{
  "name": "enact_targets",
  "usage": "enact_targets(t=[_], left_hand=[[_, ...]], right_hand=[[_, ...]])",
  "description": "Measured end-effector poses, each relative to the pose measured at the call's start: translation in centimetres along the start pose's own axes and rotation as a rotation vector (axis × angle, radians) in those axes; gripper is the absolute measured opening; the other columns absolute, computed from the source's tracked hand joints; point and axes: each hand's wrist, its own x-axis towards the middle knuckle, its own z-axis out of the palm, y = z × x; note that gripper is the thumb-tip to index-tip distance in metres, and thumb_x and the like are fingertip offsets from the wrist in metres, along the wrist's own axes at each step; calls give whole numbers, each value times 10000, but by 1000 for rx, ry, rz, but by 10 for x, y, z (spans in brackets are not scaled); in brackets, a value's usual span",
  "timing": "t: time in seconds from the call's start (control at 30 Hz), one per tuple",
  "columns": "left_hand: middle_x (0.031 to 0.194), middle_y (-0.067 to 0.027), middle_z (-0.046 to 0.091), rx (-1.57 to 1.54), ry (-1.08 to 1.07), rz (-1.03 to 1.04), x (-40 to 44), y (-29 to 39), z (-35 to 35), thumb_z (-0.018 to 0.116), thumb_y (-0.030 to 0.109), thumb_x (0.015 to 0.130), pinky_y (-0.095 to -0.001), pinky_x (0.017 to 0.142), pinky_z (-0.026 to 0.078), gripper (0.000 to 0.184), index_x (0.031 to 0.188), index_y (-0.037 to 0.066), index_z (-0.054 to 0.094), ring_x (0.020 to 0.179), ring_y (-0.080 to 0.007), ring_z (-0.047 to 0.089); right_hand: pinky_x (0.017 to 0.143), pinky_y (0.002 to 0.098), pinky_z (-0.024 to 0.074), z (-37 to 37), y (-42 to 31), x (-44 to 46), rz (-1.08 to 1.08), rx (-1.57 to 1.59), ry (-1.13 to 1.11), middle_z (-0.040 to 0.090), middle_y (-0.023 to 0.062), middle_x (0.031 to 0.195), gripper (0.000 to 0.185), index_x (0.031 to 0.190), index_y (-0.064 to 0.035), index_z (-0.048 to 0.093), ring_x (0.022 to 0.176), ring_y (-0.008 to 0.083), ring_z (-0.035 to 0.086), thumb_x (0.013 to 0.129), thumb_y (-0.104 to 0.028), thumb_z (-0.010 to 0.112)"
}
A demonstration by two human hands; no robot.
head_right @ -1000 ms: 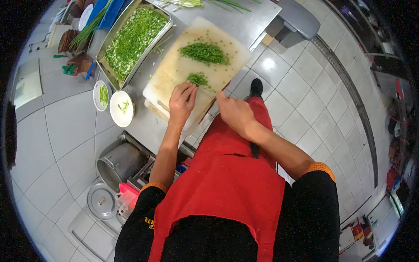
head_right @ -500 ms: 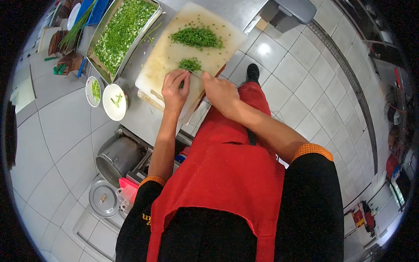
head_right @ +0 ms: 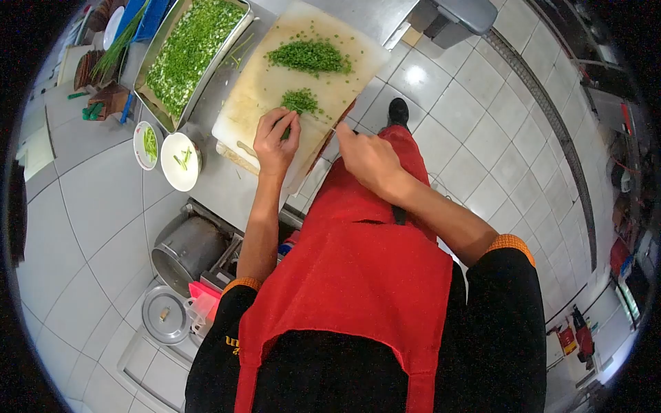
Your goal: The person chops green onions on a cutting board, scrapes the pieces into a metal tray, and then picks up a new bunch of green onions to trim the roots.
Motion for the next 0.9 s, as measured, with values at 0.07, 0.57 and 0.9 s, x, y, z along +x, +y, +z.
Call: enact_targets(t=[0.07, 0.57, 0.9], left_hand=[[876, -91, 658, -31, 7, 10, 0, -1, 0, 738, -54, 695, -320, 733, 541, 153, 819, 22, 689, 832, -242, 646], [877, -92, 662, -52, -11, -15, -2, -4, 0, 744, -47, 700, -335, 757, 534, 152, 822, 28, 693, 866, -256, 646], [899, -95, 647, 7, -58, -8, -6, 5, -10, 743, -57, 704, -341, 766, 523, 175, 854, 20, 697, 848, -263, 628]], right_hand=[[610, 531, 515, 1, -5, 7, -27, 7, 11, 626, 259, 695, 85, 929, -19, 420, 696, 435, 645, 869, -70, 451], [548, 526, 518, 26, 24, -8, 69, -136, -2, 636, 222, 682, 76, 939, -52, 426, 660, 417, 651, 870, -80, 438], [552, 550, 500, 13, 11, -7, 19, -19, 5, 614, 236, 639, 93, 937, -48, 413, 629, 427, 633, 879, -115, 443]])
